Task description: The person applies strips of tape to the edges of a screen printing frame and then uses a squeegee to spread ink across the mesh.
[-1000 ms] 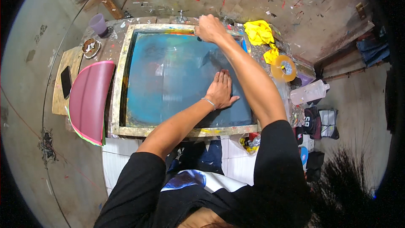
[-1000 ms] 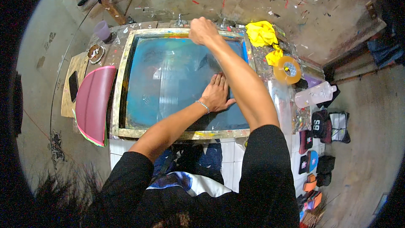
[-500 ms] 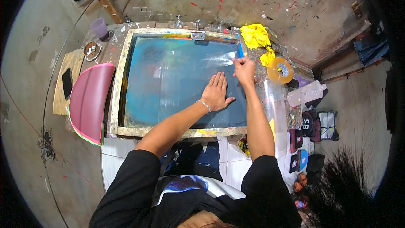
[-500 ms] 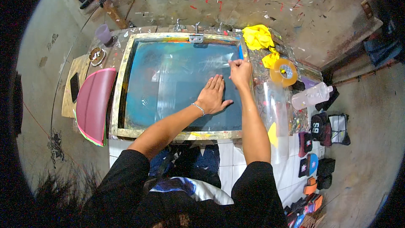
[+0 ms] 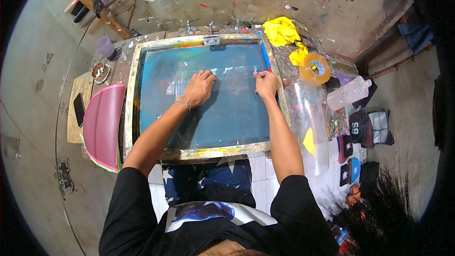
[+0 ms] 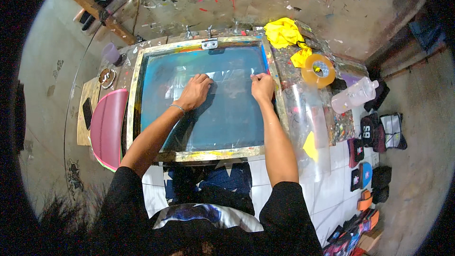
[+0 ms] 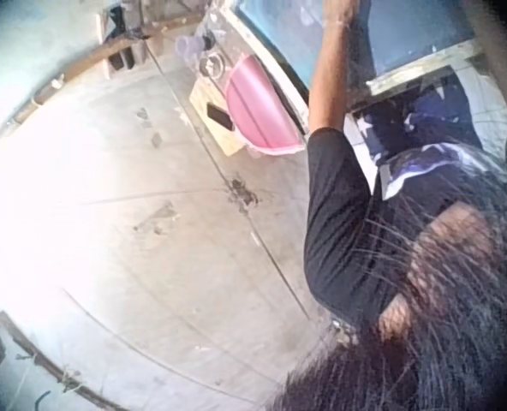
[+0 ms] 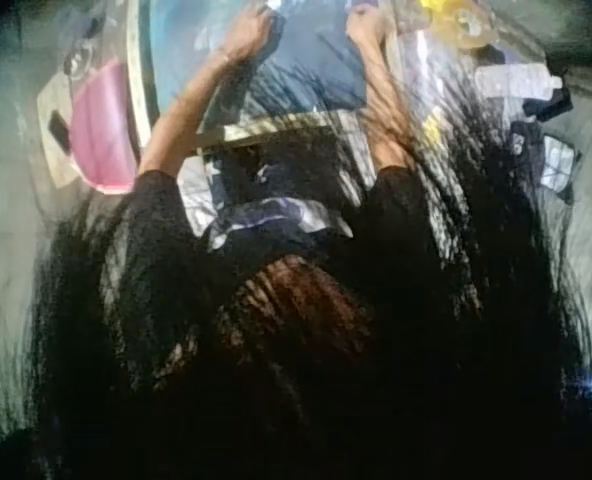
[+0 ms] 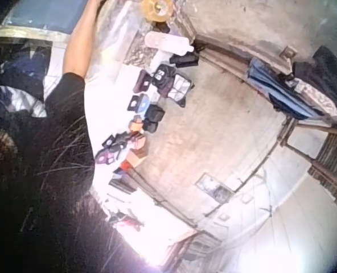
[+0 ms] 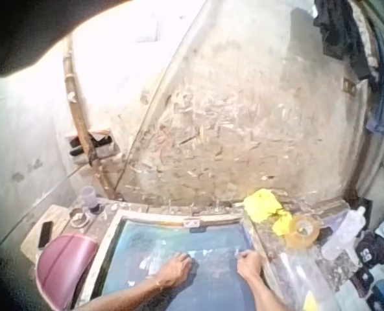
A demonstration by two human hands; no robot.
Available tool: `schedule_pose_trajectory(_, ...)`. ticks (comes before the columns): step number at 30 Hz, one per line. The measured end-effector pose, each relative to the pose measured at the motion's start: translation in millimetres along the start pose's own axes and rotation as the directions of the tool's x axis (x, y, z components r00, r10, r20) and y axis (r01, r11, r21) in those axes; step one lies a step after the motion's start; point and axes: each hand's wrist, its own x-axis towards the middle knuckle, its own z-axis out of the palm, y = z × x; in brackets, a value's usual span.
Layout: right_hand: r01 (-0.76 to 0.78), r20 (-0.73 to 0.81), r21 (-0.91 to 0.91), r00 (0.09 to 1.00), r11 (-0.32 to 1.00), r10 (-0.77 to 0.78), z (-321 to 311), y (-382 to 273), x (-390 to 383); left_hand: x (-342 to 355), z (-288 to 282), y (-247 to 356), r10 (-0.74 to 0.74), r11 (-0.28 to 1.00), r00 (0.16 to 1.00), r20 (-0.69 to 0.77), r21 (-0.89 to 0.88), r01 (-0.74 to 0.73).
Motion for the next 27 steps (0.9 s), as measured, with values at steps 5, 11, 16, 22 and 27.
schedule_pose_trajectory(5, 0.116, -0.075, -0.174, 0.989, 0.978, -0.130, 4.1, 2.4, -0.9, 16.8, 14.3, 18.9, 0.120, 0.992, 0.992, 0.029, -0.052, -0.118)
schedule_pose_trajectory(11, 0.150, -0.079, -0.205, 0.982, 0.967, -0.169, -1.3, 11.2, 0.0, 24.9, 17.4, 57.3, 0.152, 0.988, 0.979, 0.135, -0.039, -0.148)
schedule_pose_trajectory(16, 0.236, -0.110, -0.121, 0.962, 0.964, -0.249, -11.9, -14.8, -20.1, 32.7, 25.5, 70.0, 0.111, 0.993, 0.981, 0.158, -0.044, -0.106)
schedule_pose_trajectory(22, 0.503, 0.074, -0.018, 0.863, 0.864, -0.501, 14.4, -28.5, -4.6, 47.1, 40.5, 40.9, 0.105, 0.980, 0.992, 0.063, -0.176, -0.093)
schedule_pose_trajectory(27, 0.630, 0.331, 0.063, 0.718, 0.774, -0.612, 20.8, -24.1, -4.4, 13.9, -4.8, -6.7, 0.054, 0.987, 0.981, 0.185, -0.157, -0.025)
